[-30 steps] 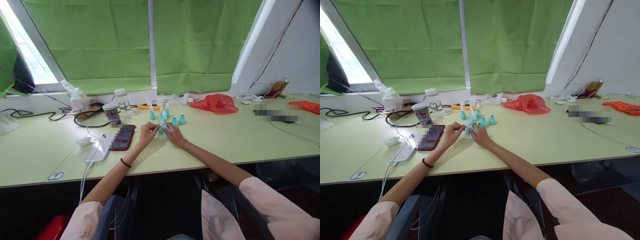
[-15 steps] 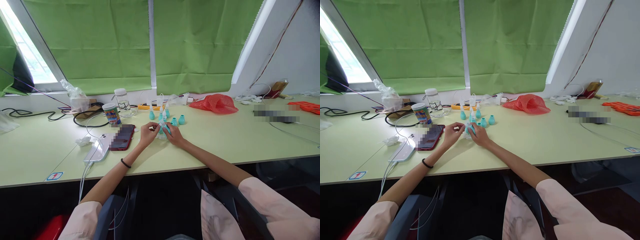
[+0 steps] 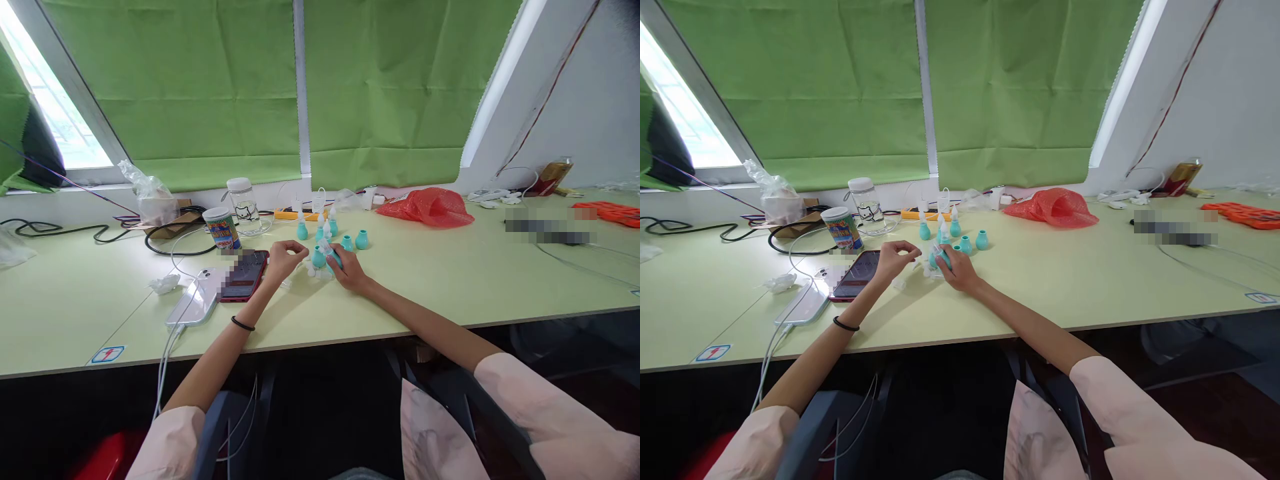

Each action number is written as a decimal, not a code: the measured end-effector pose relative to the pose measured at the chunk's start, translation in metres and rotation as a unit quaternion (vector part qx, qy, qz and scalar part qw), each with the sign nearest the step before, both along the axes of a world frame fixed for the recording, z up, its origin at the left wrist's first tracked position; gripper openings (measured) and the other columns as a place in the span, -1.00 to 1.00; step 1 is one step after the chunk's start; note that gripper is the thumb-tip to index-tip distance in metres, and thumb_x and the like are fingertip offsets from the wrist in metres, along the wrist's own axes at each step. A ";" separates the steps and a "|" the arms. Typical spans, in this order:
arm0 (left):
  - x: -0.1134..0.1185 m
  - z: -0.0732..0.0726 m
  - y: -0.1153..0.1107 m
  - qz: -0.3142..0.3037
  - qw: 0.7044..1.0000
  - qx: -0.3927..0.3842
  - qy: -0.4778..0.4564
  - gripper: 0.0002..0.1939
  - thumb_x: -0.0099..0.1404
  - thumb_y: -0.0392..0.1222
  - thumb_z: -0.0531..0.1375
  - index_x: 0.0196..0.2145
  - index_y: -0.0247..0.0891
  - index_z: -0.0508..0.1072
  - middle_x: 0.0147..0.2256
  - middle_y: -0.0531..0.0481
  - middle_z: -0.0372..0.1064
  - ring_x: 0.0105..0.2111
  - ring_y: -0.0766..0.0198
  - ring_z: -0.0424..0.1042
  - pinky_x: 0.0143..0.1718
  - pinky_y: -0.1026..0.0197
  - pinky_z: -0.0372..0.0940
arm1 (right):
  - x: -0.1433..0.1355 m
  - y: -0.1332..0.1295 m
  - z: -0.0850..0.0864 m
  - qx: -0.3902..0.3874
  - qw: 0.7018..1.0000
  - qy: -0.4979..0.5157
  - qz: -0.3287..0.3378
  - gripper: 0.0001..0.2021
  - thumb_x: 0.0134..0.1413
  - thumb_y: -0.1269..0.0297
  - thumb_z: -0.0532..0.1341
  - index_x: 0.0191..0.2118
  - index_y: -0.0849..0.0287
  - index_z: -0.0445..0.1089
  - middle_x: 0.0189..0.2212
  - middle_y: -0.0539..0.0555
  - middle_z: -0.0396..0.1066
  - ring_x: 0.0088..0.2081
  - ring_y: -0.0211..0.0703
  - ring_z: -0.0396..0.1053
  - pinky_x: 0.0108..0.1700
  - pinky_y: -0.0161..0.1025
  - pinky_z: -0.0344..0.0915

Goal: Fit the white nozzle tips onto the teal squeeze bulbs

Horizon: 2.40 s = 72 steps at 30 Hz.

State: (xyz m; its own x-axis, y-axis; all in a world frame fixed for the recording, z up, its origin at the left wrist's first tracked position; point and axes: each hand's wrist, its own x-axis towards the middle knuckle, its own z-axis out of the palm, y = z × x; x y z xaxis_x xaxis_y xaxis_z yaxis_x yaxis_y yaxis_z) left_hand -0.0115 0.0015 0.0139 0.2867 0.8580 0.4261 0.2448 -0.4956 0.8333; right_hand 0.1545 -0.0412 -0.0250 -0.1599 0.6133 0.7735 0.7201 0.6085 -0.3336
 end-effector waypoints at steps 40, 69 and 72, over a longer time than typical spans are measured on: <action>0.009 -0.008 -0.007 -0.152 0.986 -0.026 0.060 -0.51 0.12 0.12 -0.09 -0.74 -0.32 0.12 -0.79 0.16 -0.10 -0.76 0.51 -0.06 -0.72 0.37 -0.11 | -0.019 -0.008 0.002 0.088 0.980 -0.171 0.053 -0.81 0.10 0.21 -0.07 -0.35 0.21 0.15 -0.48 0.11 0.22 -0.32 -0.08 0.14 -0.34 -0.14 0.22; -0.037 0.021 -0.019 -0.159 0.895 -0.095 0.406 -0.68 -0.10 0.01 0.17 -0.49 -0.27 0.22 -0.66 0.15 0.15 -0.77 0.43 0.18 -0.72 0.37 0.01 | 0.075 -0.011 0.028 -0.120 0.988 0.029 -0.090 -0.73 -0.19 0.08 0.17 -0.40 0.18 0.36 -0.51 0.01 0.29 -0.53 -0.29 0.22 -0.46 -0.30 0.21; -0.038 0.007 -0.017 -0.175 0.905 -0.096 0.375 -0.76 -0.08 -0.09 0.15 -0.47 -0.26 0.22 -0.65 0.15 0.18 -0.74 0.40 0.24 -0.68 0.37 0.08 | 0.078 -0.011 0.018 -0.160 0.981 0.008 -0.106 -0.74 -0.20 0.09 0.18 -0.41 0.19 0.36 -0.50 0.02 0.34 -0.52 -0.26 0.27 -0.45 -0.29 0.23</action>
State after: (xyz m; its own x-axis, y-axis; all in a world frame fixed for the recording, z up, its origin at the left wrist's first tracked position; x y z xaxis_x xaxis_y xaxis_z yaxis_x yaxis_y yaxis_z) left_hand -0.0492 -0.0154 0.0207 0.7020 0.6965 -0.1484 0.6335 -0.5155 0.5770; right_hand 0.2322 -0.0524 -0.0068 0.0092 0.8429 0.5379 0.8123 0.3074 -0.4956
